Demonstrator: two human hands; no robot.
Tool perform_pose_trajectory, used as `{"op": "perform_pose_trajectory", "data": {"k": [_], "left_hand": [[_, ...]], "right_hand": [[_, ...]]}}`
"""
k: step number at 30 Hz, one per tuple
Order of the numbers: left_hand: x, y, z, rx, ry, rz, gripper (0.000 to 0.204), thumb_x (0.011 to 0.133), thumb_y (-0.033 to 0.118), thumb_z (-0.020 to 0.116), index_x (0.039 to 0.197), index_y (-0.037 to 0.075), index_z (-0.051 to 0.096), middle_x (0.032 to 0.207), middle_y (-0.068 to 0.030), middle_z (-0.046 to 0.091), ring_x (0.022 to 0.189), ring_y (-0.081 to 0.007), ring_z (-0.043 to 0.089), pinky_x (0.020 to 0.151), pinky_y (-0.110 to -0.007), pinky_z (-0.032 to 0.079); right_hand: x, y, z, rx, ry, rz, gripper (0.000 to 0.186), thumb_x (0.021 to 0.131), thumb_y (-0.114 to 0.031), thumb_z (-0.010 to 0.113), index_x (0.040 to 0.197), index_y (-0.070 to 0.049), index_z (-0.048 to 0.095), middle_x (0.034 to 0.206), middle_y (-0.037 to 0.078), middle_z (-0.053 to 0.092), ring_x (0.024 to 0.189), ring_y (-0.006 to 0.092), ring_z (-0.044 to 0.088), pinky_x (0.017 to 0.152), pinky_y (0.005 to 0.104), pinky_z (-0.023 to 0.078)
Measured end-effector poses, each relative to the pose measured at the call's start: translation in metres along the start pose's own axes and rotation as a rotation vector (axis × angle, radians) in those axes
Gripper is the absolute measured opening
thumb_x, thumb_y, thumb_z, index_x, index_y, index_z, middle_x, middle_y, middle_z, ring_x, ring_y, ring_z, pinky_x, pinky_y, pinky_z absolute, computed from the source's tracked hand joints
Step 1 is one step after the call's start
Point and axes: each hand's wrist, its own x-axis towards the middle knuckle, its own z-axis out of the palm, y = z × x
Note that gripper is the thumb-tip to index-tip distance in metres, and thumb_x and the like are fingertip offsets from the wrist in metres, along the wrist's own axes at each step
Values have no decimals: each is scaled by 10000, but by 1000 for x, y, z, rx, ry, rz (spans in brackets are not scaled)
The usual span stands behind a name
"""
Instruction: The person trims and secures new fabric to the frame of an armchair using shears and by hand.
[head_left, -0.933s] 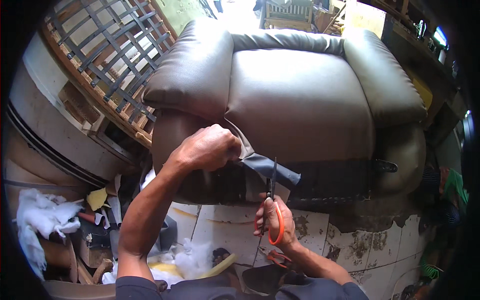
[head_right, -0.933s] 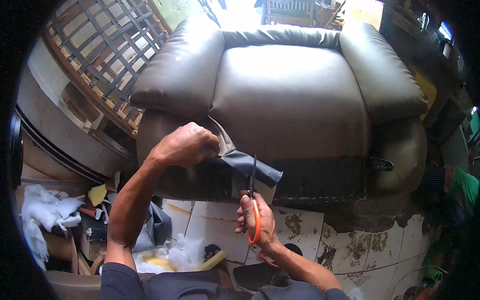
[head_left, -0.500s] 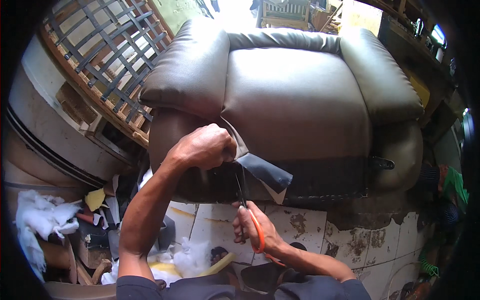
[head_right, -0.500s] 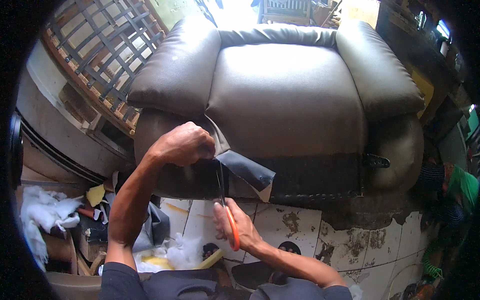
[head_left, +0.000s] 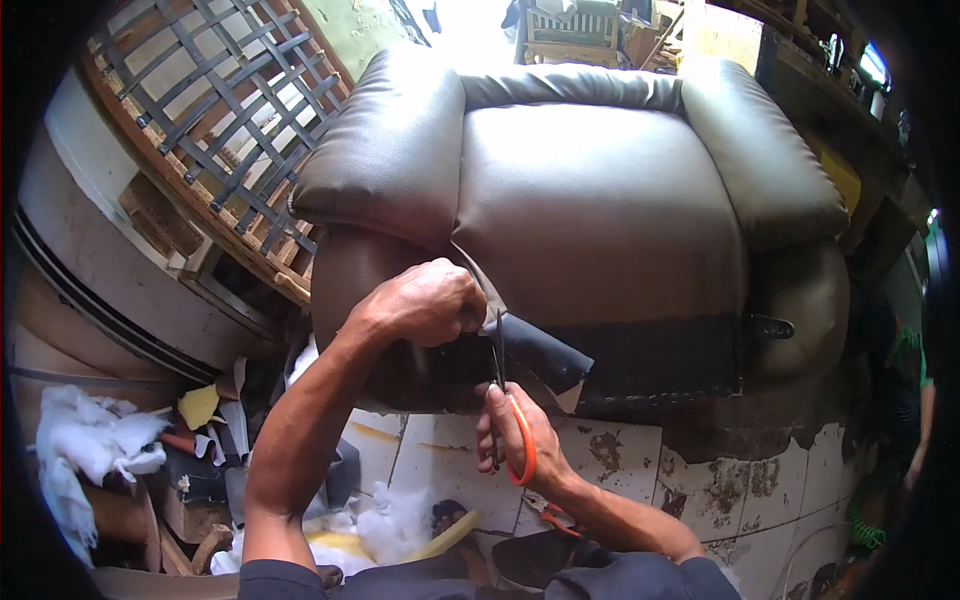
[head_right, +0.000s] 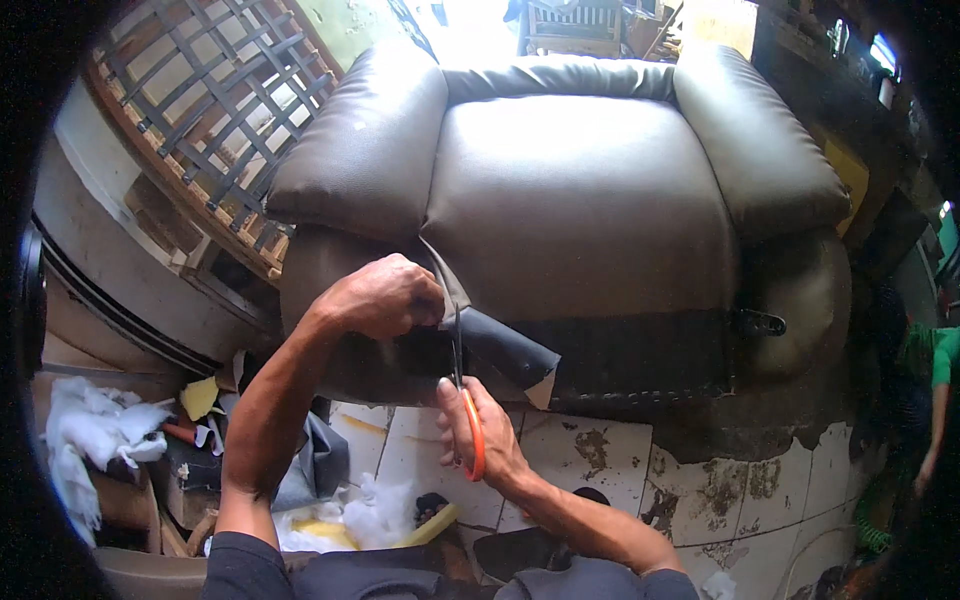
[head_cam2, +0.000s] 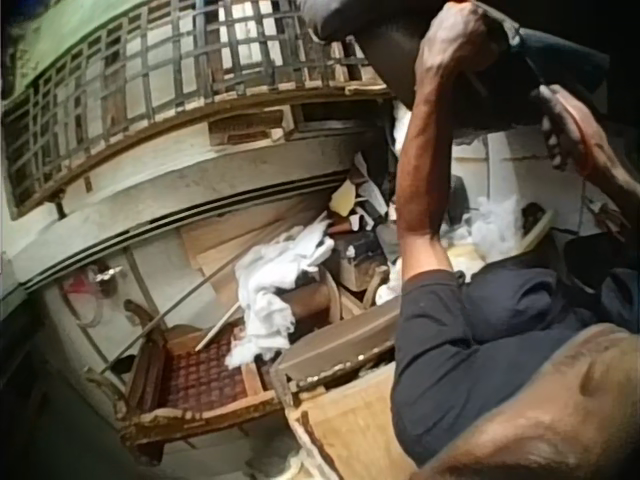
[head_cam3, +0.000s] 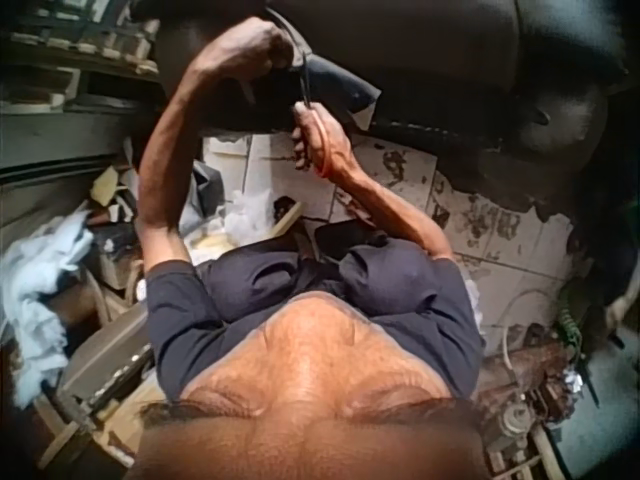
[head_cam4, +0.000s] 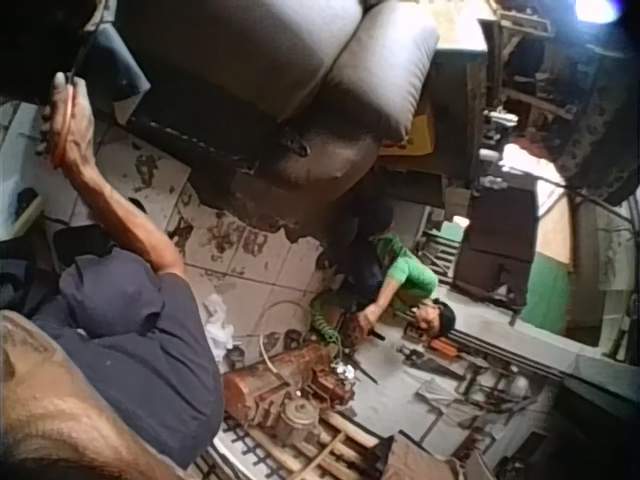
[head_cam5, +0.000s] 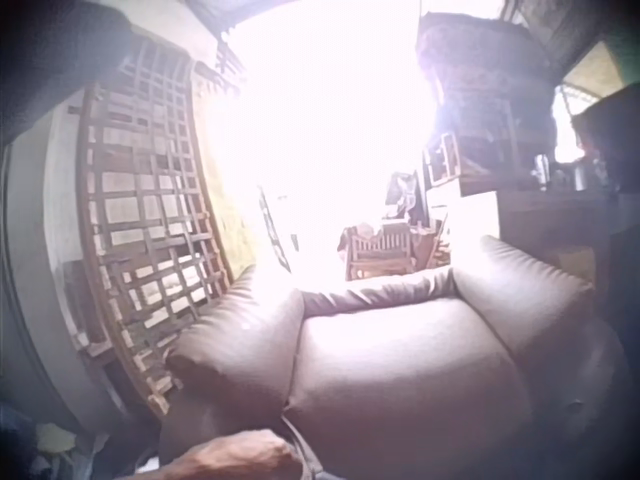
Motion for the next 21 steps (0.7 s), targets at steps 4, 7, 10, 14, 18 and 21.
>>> {"op": "perform_pose_trajectory", "data": {"k": [4,7,10,14,18,21], "left_hand": [[0,1,-2,8,-31,-17,184,765,10,708,925,73,776,885,-132,744,845,-335,720,825,-425,563],[0,-5,4,9,-20,-11,254,729,1,667,926,109,786,899,-143,747,866,-340,725,812,-428,575],[-3,-8,6,-3,-2,-33,288,719,2,642,930,129,792,918,-147,752,882,-341,728,816,-428,581],[-3,9,-2,-32,-5,-147,174,772,4,695,911,70,775,936,-134,747,889,-343,719,856,-452,560],[-5,9,-3,7,-54,-220,224,765,-11,698,973,58,749,1017,-151,725,986,-352,697,909,-452,547],[-5,8,-3,48,-57,-207,265,754,-23,698,1009,45,713,1054,-159,692,1042,-355,670,930,-452,534]], "right_hand": [[-3,4,-2,-1,14,-30,564,1081,-479,441,1312,34,482,832,44,542,628,114,588,514,270,568],[-7,0,-2,-26,-11,32,552,1081,-472,445,1314,27,486,819,46,546,632,115,593,521,274,565],[-16,0,-2,-64,-73,79,532,1085,-464,441,1313,14,488,804,45,544,629,121,595,527,280,557],[-33,0,-21,-58,-205,155,436,1103,-384,426,1293,2,493,800,47,548,626,116,579,507,268,495],[-39,-11,-26,-47,-228,41,435,1095,-371,461,1315,3,494,805,40,566,637,109,576,530,262,497],[-37,-9,-30,35,-157,-11,472,1044,-443,567,1311,-56,535,790,9,556,644,67,560,574,248,514]]}}
